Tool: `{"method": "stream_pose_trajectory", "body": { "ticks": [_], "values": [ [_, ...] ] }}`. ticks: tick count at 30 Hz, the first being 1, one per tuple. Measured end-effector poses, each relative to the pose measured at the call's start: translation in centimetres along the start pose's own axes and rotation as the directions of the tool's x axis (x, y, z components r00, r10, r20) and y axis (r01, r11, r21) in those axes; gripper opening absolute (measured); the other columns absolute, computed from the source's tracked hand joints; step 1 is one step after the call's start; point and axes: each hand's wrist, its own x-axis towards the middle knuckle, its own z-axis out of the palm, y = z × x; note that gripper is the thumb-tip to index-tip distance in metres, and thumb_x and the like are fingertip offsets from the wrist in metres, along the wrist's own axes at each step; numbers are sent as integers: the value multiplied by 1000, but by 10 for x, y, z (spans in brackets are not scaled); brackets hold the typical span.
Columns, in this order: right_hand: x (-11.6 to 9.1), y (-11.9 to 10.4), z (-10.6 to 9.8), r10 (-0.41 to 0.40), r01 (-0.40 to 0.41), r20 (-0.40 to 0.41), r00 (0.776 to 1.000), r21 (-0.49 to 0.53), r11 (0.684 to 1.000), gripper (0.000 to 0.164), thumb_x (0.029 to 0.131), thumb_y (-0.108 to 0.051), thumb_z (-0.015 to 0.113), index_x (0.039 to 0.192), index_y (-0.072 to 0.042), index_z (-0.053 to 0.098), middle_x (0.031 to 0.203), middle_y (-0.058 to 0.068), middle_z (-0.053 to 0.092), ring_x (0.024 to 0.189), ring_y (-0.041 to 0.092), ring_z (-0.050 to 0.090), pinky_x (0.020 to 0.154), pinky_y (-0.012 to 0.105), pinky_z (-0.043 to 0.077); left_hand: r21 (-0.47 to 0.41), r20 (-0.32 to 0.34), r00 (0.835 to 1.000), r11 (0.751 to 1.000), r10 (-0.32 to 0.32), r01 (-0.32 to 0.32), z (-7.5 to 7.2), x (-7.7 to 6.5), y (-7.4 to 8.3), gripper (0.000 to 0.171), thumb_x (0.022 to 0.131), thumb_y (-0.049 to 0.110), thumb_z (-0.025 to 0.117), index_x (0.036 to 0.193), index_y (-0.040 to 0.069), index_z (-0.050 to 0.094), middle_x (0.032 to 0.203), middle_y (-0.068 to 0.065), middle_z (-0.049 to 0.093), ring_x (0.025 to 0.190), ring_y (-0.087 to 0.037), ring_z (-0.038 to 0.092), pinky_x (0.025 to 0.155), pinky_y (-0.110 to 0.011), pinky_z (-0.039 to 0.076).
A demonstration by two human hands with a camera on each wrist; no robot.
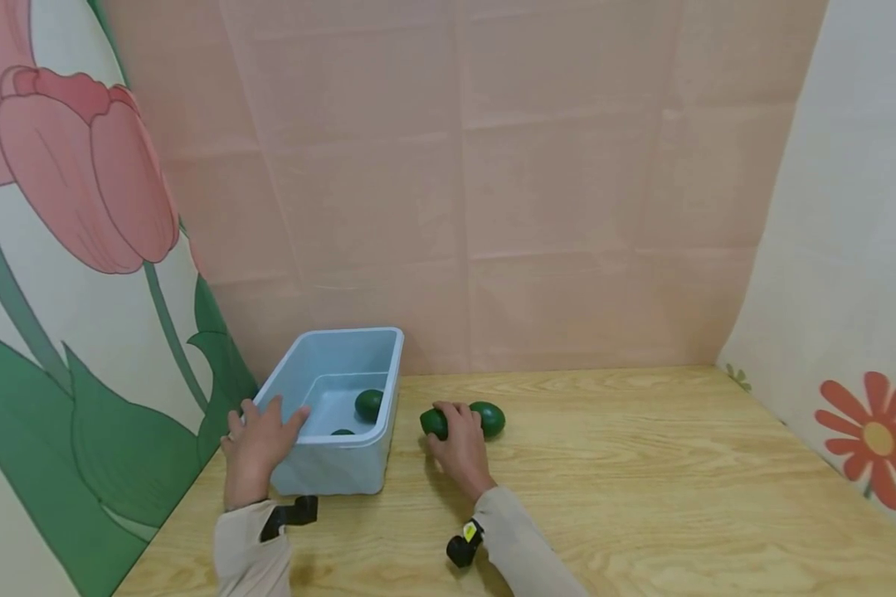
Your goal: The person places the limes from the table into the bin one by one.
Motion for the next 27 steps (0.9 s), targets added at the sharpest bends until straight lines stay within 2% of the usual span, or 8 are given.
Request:
{"method": "stream_pose_trajectory", "body": {
  "ticks": [8,14,27],
  "values": [
    [-1,-2,-2,-3,3,-4,1000,43,999,49,84,-18,73,130,-18,59,130,11,57,112,30,51,88,47,49,0,-2,1000,1000,5,-5,0,0,-1,74,100,47,39,149,-6,23,150,-44,1,136,-64,-3,102,-80,8],
    [0,-1,-2,-19,21,-41,999,70,997,49,84,-22,72,131,-22,58,129,8,57,110,27,51,85,44,50,3,0,1000,1000,0,0,1,0,-1,74,99,48,39,149,-5,23,150,-43,2,136,-64,-3,103,-79,9],
    [1,-3,-5,-33,40,-71,997,102,994,48,84,-25,72,130,-20,59,126,9,59,107,26,53,81,43,51,10,-10,1000,1000,8,-8,2,2,-2,74,100,49,39,149,-5,24,149,-44,2,136,-65,-2,102,-80,10]
  ]
}}
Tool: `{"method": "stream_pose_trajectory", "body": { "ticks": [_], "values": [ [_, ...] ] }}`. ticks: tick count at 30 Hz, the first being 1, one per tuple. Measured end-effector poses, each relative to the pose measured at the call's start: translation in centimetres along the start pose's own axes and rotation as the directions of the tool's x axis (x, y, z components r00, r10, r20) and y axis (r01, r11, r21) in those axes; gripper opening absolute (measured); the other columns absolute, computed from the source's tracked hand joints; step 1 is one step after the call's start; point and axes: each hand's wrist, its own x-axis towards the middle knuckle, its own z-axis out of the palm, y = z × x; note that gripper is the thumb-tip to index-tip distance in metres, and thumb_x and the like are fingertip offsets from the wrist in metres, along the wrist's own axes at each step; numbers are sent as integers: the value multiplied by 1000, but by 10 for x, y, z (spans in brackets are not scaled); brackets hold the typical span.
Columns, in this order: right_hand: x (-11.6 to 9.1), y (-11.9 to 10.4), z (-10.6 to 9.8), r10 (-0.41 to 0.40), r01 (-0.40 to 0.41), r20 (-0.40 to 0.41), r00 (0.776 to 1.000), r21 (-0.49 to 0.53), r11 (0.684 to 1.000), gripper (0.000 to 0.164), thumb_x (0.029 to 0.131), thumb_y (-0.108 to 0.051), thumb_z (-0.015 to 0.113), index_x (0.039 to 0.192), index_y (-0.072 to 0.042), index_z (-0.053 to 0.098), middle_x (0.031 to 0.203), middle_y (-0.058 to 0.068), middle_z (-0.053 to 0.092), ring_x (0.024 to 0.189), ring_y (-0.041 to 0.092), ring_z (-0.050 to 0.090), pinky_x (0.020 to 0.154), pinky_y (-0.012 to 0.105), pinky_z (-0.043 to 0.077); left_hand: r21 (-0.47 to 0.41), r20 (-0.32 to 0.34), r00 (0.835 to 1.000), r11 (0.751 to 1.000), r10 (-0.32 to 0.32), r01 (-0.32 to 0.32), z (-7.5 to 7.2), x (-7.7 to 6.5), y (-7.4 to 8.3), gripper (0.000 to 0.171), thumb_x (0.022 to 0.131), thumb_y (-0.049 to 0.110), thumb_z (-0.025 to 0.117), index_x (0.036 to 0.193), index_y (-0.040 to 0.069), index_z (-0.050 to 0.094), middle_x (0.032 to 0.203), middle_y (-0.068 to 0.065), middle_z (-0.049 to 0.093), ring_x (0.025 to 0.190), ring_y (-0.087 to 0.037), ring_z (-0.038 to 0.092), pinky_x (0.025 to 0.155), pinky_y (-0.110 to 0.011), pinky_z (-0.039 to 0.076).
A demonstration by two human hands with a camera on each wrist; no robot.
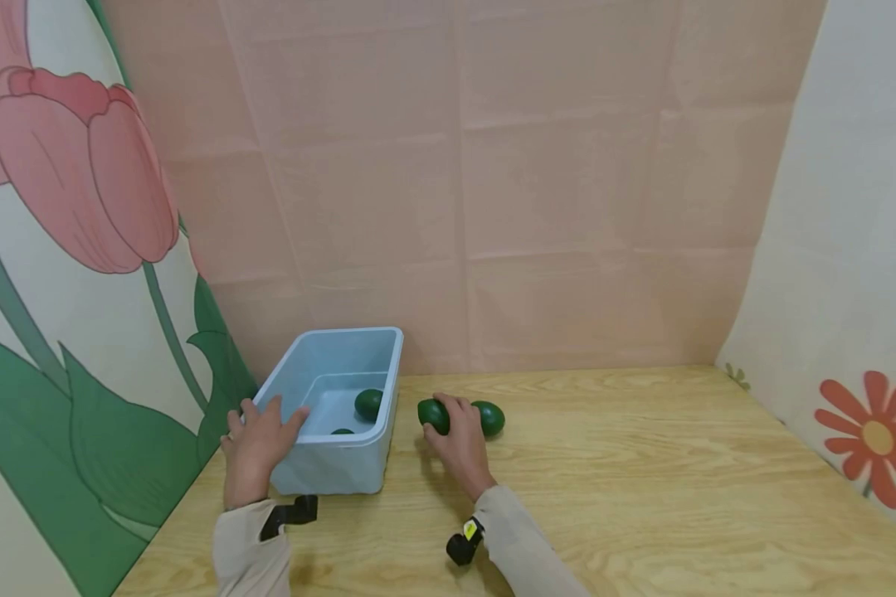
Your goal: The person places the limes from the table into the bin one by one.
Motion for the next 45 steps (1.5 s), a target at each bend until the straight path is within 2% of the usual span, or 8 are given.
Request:
{"method": "stream_pose_trajectory", "body": {
  "ticks": [6,14,20,45],
  "values": [
    [0,0,0,-22,22,-13,1000,7,1000,48,85,-28,72,130,-20,58,124,9,60,107,25,55,82,43,52,2,-4,1000,1000,2,-2,0,0,0,74,100,49,39,149,-5,24,149,-44,4,136,-64,-1,101,-80,11],
    [0,1,0,13,-12,-12,1000,44,999,50,87,-35,70,133,-22,56,126,7,59,108,24,57,84,42,52,-8,-4,1000,1000,2,-2,0,-1,0,74,99,49,39,149,-5,24,149,-43,3,136,-64,-2,101,-80,11],
    [0,0,0,16,-14,-25,1000,83,996,51,87,-36,70,133,-19,56,126,9,60,108,26,59,85,44,53,-10,-8,1000,1000,4,-4,0,0,0,74,100,49,39,149,-4,25,149,-43,4,136,-64,-2,100,-80,11],
    [0,1,-1,-22,30,-77,997,99,995,50,88,-37,69,132,-18,57,117,8,64,96,20,64,79,37,54,-7,4,1000,1000,3,-3,-2,-1,2,73,100,47,39,149,-5,23,149,-44,2,136,-64,-2,101,-80,10]
  ]
}}
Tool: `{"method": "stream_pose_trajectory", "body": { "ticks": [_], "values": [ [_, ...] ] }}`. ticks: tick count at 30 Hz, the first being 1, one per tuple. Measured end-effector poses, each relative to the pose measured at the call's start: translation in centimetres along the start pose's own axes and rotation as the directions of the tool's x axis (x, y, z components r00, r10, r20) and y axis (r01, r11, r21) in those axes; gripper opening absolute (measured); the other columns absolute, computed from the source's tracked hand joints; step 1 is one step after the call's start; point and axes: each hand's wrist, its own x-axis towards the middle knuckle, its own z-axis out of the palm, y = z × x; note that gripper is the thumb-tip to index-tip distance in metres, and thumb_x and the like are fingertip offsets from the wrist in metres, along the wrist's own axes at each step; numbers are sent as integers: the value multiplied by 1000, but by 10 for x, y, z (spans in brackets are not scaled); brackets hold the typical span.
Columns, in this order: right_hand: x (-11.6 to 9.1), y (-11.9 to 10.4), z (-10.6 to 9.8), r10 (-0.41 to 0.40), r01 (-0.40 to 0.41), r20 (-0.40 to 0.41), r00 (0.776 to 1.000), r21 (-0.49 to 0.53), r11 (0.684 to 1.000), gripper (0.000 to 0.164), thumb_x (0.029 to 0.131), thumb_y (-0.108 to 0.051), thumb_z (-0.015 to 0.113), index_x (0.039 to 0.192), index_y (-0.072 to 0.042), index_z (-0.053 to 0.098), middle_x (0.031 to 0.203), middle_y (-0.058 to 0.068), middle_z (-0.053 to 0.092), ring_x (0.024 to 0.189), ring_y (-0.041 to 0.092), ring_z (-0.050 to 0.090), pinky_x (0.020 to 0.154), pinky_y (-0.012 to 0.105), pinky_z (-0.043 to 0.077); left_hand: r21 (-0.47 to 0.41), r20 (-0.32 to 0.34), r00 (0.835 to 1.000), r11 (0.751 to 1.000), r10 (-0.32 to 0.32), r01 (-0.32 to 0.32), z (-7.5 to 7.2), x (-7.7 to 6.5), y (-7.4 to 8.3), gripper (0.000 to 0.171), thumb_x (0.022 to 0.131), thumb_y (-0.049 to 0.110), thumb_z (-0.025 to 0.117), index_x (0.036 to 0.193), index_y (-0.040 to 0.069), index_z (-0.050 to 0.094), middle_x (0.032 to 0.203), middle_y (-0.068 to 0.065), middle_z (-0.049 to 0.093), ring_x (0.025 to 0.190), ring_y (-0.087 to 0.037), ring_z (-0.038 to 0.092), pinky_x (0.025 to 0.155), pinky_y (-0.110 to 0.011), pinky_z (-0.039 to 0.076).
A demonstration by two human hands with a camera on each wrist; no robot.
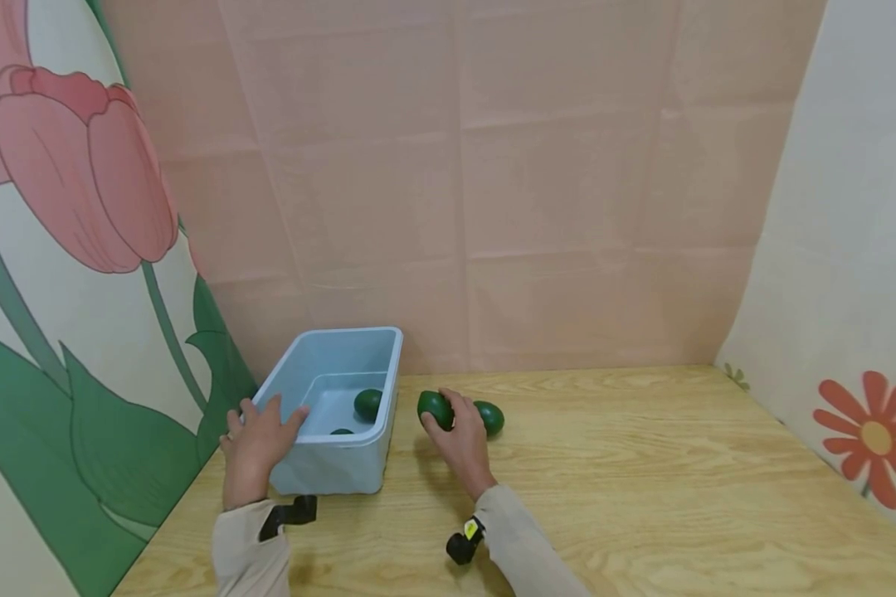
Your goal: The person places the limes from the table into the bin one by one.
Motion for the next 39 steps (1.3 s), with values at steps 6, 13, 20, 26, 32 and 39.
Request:
{"method": "stream_pose_trajectory", "body": {
  "ticks": [6,13,20,26,32,39],
  "values": [
    [0,1,0,15,-15,14,1000,24,1000,50,88,-40,68,132,-20,56,120,7,63,98,19,64,81,37,54,2,0,1000,1000,1,-1,0,0,0,73,100,47,39,149,-5,24,149,-44,2,136,-64,-2,101,-80,10],
    [1,0,-2,16,-17,19,1000,37,999,50,89,-41,67,132,-20,56,120,6,63,97,18,63,80,35,54,4,-3,1000,1000,6,-6,1,1,-1,73,100,48,39,148,-5,24,149,-44,2,136,-65,-2,101,-80,10],
    [1,-2,-3,8,-9,18,1000,47,999,50,89,-41,67,133,-20,56,123,6,62,99,17,63,79,33,55,6,-3,1000,1000,-4,4,2,0,-1,72,100,46,38,149,-5,24,149,-44,1,136,-64,-3,102,-79,8],
    [2,-3,-3,6,-7,17,1000,51,999,50,89,-41,67,133,-20,56,123,6,62,98,16,63,78,32,55,22,-7,1000,1000,-11,11,2,1,-1,72,100,47,37,149,-5,24,150,-43,2,136,-64,-3,103,-79,8],
    [2,-3,-4,-6,5,14,1000,59,998,50,89,-42,66,133,-21,56,121,4,62,96,15,62,75,28,54,26,-9,1000,1000,-10,11,2,0,-1,72,100,47,37,149,-4,23,150,-43,2,136,-64,-4,102,-79,9],
    [2,-4,-4,-13,13,3,1000,53,998,50,89,-43,66,133,-21,56,121,5,62,96,15,62,73,27,54,21,-12,1000,1000,-6,6,3,0,-2,72,100,48,37,150,-4,23,150,-43,2,136,-64,-4,102,-79,8]
  ]
}}
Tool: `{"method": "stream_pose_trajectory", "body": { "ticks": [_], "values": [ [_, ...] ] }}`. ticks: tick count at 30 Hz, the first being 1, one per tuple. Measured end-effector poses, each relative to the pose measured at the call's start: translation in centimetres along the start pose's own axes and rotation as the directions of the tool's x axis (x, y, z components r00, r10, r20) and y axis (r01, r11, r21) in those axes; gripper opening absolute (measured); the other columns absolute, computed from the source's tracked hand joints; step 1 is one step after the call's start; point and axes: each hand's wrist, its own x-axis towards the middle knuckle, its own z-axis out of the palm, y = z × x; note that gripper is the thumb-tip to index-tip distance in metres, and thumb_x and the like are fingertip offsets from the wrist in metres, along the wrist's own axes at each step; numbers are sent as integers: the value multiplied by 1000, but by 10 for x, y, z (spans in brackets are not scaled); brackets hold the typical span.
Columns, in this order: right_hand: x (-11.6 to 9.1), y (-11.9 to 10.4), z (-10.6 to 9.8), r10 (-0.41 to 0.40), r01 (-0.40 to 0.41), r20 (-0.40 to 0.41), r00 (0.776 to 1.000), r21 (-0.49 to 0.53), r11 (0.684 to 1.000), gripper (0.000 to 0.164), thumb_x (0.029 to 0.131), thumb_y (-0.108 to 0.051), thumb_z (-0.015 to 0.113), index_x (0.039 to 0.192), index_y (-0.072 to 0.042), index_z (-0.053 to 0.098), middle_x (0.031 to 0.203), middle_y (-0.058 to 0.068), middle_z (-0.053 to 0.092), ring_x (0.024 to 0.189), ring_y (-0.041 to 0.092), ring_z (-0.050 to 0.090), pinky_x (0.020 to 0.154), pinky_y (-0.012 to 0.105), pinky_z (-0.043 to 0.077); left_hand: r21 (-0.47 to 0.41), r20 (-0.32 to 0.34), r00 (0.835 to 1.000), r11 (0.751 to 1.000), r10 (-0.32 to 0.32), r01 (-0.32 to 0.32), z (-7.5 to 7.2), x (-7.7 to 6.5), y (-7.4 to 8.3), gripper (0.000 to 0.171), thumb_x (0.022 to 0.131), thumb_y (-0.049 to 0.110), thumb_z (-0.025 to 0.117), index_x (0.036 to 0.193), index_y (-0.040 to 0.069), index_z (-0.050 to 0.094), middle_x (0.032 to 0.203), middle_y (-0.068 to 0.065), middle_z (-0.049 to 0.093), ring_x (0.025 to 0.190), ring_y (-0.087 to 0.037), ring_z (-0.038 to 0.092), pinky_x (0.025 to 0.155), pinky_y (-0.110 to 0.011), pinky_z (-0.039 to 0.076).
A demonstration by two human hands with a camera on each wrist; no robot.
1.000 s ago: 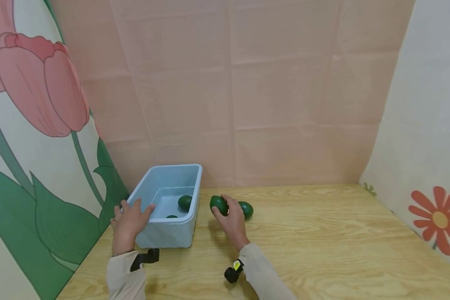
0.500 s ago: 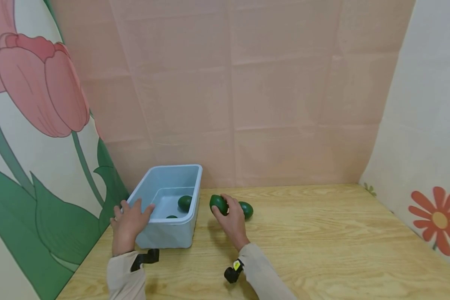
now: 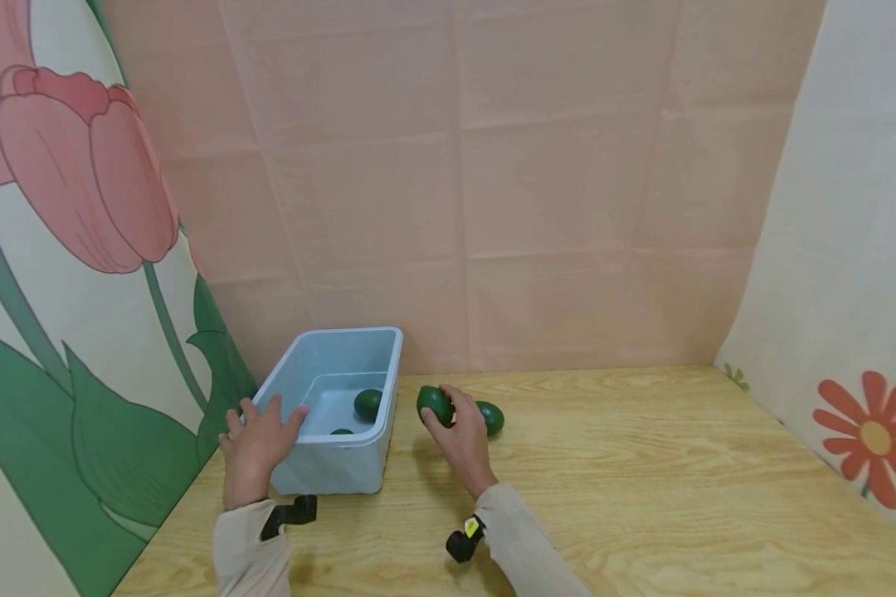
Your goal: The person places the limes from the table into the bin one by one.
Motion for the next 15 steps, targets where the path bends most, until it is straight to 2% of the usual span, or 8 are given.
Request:
{"method": "stream_pose_trajectory", "body": {
  "ticks": [15],
  "values": [
    [1,-2,-1,-16,17,-11,1000,27,1000,50,89,-45,65,132,-21,56,121,4,62,97,14,61,73,23,54,0,2,1000,1000,1,-1,0,0,0,73,100,48,36,150,-3,23,149,-44,1,136,-64,-4,102,-79,8]
  ]
}}
